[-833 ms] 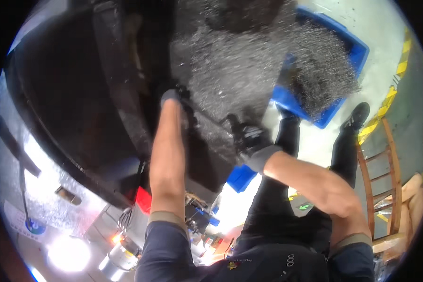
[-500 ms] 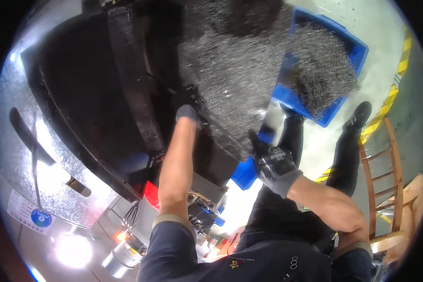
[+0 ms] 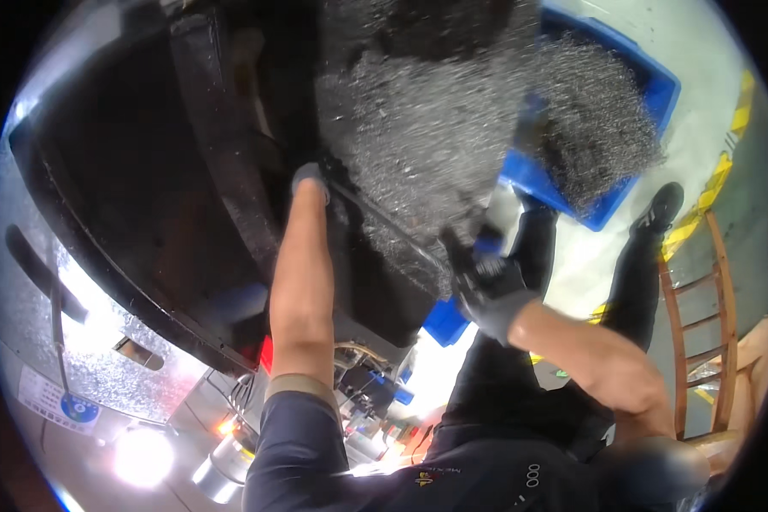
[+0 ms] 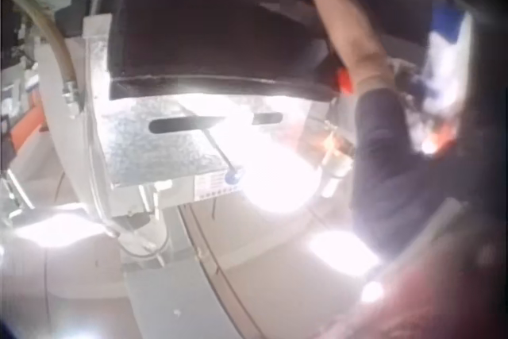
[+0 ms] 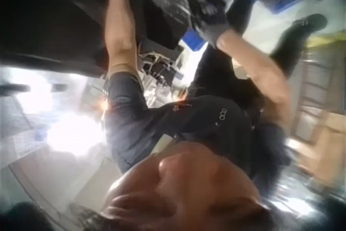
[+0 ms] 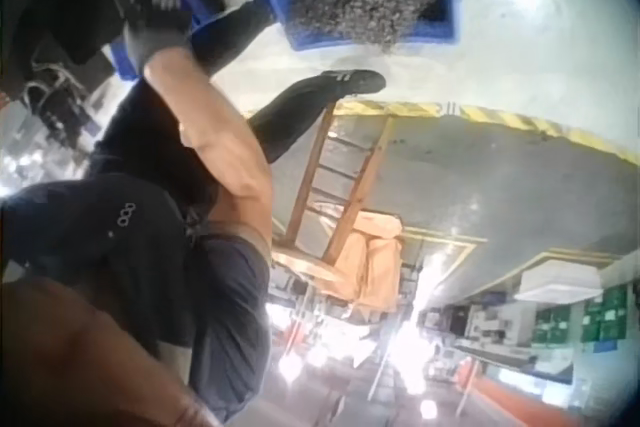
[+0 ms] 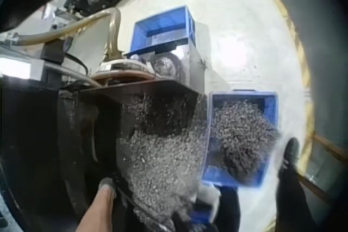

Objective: The person organizes blue plastic bins containing metal scraps by hand, moving them within a factory production area.

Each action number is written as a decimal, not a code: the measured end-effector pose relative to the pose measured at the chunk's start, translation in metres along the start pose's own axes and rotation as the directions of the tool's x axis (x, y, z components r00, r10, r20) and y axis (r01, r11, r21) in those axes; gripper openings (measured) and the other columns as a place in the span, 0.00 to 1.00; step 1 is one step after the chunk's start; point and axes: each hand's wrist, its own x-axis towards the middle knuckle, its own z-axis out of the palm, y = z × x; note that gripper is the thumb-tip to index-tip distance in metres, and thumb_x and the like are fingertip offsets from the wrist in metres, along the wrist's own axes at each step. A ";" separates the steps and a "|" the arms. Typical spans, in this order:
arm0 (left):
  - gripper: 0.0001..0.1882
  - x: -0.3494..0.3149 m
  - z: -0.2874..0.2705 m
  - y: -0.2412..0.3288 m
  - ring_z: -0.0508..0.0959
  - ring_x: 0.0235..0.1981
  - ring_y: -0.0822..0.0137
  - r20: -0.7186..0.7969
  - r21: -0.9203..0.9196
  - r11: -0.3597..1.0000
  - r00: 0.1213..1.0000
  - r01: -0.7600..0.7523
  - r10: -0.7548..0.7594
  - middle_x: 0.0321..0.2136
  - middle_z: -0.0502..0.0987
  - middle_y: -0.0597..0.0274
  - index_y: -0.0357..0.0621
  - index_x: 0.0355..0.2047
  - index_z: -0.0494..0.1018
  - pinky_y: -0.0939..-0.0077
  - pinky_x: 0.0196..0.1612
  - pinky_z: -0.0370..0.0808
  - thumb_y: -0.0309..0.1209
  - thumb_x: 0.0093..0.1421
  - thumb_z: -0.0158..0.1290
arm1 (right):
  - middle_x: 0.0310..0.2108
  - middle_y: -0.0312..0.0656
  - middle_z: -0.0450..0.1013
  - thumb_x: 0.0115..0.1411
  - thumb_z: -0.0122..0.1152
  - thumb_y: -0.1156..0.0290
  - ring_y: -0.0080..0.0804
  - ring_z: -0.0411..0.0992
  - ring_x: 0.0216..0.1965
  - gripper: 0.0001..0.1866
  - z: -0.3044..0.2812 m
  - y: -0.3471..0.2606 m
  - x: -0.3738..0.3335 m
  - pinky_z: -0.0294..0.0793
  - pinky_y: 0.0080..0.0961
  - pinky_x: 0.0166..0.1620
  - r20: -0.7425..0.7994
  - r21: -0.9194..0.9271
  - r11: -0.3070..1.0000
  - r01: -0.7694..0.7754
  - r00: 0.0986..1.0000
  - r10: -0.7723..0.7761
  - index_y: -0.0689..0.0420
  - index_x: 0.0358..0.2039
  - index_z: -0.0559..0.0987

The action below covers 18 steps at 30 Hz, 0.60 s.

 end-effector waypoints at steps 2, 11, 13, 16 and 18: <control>0.26 -0.013 0.003 0.005 0.64 0.48 0.65 0.004 0.052 0.998 1.000 0.022 -0.022 0.51 0.65 0.59 0.40 0.57 0.57 0.84 0.50 0.61 0.43 0.65 0.31 | 0.31 0.48 0.71 0.49 0.51 0.72 0.46 0.70 0.29 0.28 -0.016 -0.004 -0.032 0.70 0.39 0.32 -0.043 -0.017 1.000 0.014 0.999 -0.015 0.56 0.54 0.64; 0.19 -0.132 0.136 0.037 0.67 0.40 0.65 -0.251 -0.311 0.950 0.965 -0.013 -0.069 0.43 0.67 0.59 0.43 0.48 0.64 0.79 0.41 0.64 0.41 0.63 0.34 | 0.27 0.46 0.70 0.42 0.53 0.77 0.41 0.70 0.26 0.24 -0.074 0.019 -0.154 0.69 0.34 0.27 -0.178 -0.009 1.000 0.030 0.984 -0.031 0.54 0.44 0.73; 0.18 -0.172 0.157 0.039 0.68 0.37 0.65 -0.273 -0.326 0.945 0.957 0.000 -0.094 0.39 0.68 0.59 0.44 0.45 0.65 0.78 0.38 0.65 0.41 0.63 0.36 | 0.24 0.44 0.69 0.46 0.52 0.78 0.36 0.69 0.24 0.21 -0.101 0.008 -0.177 0.68 0.29 0.26 -0.112 -0.147 0.989 0.014 0.993 -0.031 0.60 0.45 0.72; 0.16 -0.215 0.217 0.048 0.69 0.32 0.65 -0.260 -0.357 0.933 0.955 0.044 -0.144 0.35 0.69 0.60 0.45 0.42 0.67 0.76 0.34 0.66 0.40 0.62 0.37 | 0.24 0.41 0.69 0.53 0.49 0.79 0.28 0.67 0.23 0.20 -0.052 0.057 -0.254 0.68 0.24 0.25 -0.114 0.275 0.920 -0.280 0.941 0.320 0.61 0.49 0.69; 0.14 -0.251 0.242 0.051 0.69 0.29 0.65 -0.285 -0.372 0.926 0.943 0.057 -0.173 0.31 0.70 0.60 0.46 0.39 0.68 0.75 0.31 0.66 0.40 0.61 0.39 | 0.28 0.39 0.72 0.58 0.45 0.77 0.23 0.67 0.24 0.17 -0.121 0.025 -0.260 0.68 0.21 0.26 0.180 0.589 0.674 -0.445 0.886 0.427 0.60 0.50 0.69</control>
